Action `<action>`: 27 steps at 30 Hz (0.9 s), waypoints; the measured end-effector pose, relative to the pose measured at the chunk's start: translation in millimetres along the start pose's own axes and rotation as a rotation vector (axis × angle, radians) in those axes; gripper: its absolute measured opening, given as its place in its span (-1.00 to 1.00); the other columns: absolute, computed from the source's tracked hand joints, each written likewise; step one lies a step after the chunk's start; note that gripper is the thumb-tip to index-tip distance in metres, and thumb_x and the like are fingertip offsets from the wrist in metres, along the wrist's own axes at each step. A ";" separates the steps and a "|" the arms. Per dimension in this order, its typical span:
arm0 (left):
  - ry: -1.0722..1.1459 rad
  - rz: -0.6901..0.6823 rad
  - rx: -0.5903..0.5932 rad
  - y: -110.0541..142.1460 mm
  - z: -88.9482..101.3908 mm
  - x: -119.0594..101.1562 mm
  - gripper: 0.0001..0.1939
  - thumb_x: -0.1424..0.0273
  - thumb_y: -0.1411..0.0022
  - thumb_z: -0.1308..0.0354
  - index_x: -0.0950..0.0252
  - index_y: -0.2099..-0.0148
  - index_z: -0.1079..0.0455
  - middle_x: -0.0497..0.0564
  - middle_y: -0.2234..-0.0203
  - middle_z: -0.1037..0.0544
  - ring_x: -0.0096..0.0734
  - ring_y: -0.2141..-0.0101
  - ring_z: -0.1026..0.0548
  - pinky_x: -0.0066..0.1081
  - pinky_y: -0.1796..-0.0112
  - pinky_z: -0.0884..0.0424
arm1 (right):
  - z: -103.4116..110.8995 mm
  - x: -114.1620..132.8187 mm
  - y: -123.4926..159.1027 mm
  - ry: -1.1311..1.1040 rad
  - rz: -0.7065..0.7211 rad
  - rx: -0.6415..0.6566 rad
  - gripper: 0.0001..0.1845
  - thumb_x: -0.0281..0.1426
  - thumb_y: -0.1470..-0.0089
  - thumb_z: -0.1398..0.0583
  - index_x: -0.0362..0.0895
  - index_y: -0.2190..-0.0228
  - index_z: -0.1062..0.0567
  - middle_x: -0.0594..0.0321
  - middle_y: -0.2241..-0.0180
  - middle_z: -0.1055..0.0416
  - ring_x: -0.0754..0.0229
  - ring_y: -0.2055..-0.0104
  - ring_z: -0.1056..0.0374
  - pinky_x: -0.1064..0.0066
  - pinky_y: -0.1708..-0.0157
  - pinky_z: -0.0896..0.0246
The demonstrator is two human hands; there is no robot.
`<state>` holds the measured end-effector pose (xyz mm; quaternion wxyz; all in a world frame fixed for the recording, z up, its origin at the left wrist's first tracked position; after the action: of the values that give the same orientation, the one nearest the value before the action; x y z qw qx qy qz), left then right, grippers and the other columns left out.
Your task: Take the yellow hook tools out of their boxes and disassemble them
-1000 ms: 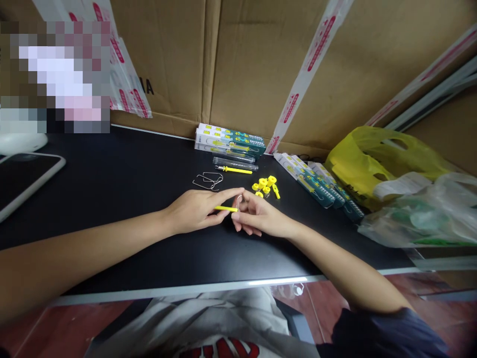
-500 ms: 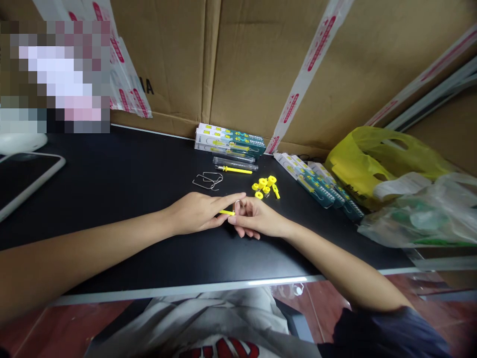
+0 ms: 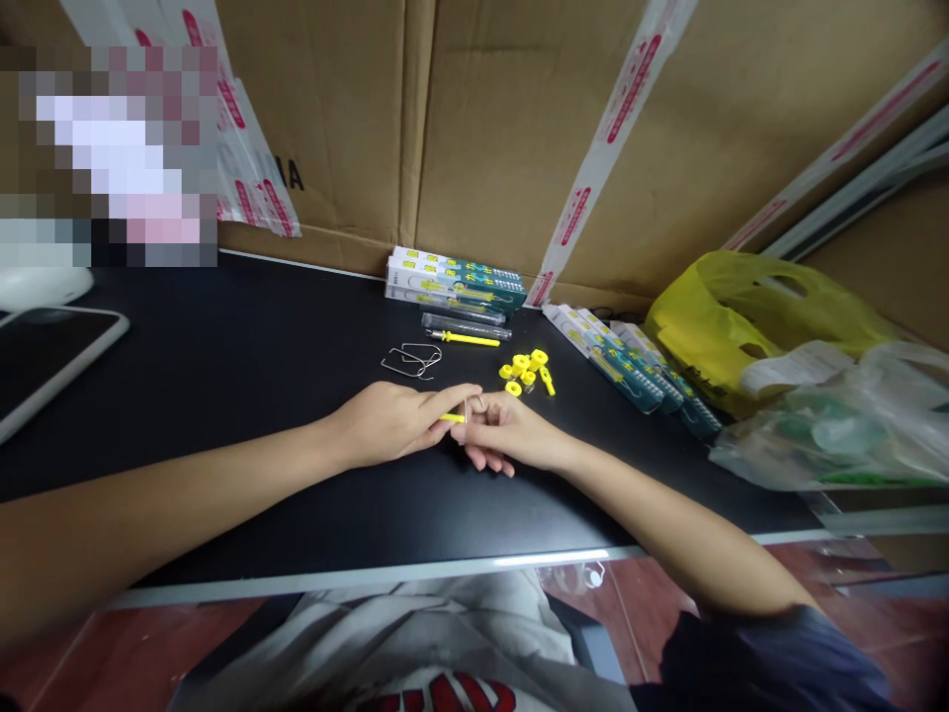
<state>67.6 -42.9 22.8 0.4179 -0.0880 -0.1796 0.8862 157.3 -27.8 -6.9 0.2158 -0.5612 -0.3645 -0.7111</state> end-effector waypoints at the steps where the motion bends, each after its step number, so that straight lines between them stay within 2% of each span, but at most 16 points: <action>1: 0.005 0.018 0.001 -0.4 0.2 1.7 -0.56 0.35 -0.33 0.08 0.27 -0.23 -0.10 -0.02 0.34 -0.61 -0.42 0.42 -0.57 -0.54 0.50 -0.31 | -0.4 -0.1 0.0 0.000 0.004 0.001 -0.67 -0.18 -0.05 -0.21 -0.21 0.47 -0.38 0.44 0.70 -0.36 0.47 0.79 -0.14 0.68 0.85 -0.07; 5: -0.008 0.037 0.023 -2.1 0.3 3.5 -0.57 0.38 -0.32 0.07 0.32 -0.21 -0.11 -0.01 0.38 -0.61 -0.42 0.42 -0.57 -0.55 0.51 -0.31 | -2.3 -1.9 0.5 0.038 0.008 0.012 -0.60 -0.13 -0.13 -0.13 -0.25 0.35 -0.48 0.42 0.70 -0.34 0.48 0.79 -0.12 0.68 0.84 -0.05; 11: -0.082 -0.002 0.061 -3.0 -2.4 -0.8 -0.57 0.41 -0.32 0.09 0.41 -0.20 -0.10 0.00 0.45 -0.59 -0.37 0.49 -0.56 -0.52 0.56 -0.32 | -2.1 -2.9 1.6 0.092 -0.003 -0.009 -0.59 -0.12 -0.14 -0.12 -0.25 0.42 -0.47 0.43 0.71 -0.31 0.49 0.78 -0.10 0.69 0.85 -0.01; 17: -0.070 -0.010 0.014 -2.4 0.3 -3.0 -0.59 0.44 -0.31 0.09 0.40 -0.19 -0.12 0.03 0.41 -0.60 -0.40 0.47 -0.57 -0.55 0.54 -0.34 | -1.4 -2.7 0.9 0.083 0.007 -0.024 -0.59 -0.13 -0.13 -0.13 -0.24 0.47 -0.48 0.41 0.70 -0.30 0.48 0.77 -0.14 0.69 0.84 -0.05; 27: -0.048 0.044 0.049 -2.3 -3.2 0.6 -0.55 0.45 -0.29 0.07 0.37 -0.22 -0.10 0.01 0.44 -0.59 -0.41 0.48 -0.56 -0.57 0.52 -0.36 | -0.1 -3.7 0.2 0.039 0.023 -0.058 -0.56 -0.08 -0.10 -0.14 -0.24 0.46 -0.49 0.41 0.70 -0.30 0.47 0.76 -0.16 0.68 0.85 -0.06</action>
<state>69.8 -40.3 20.7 0.3959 -0.0601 -0.1657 0.9012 158.3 -28.4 -10.4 0.2149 -0.5573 -0.3329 -0.7297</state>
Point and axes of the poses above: each hand's wrist, its own y-axis away from the middle knuckle, its own z-axis out of the back of the hand, x = y × z, the point moved 8 cm from there along -y, towards the middle knuckle
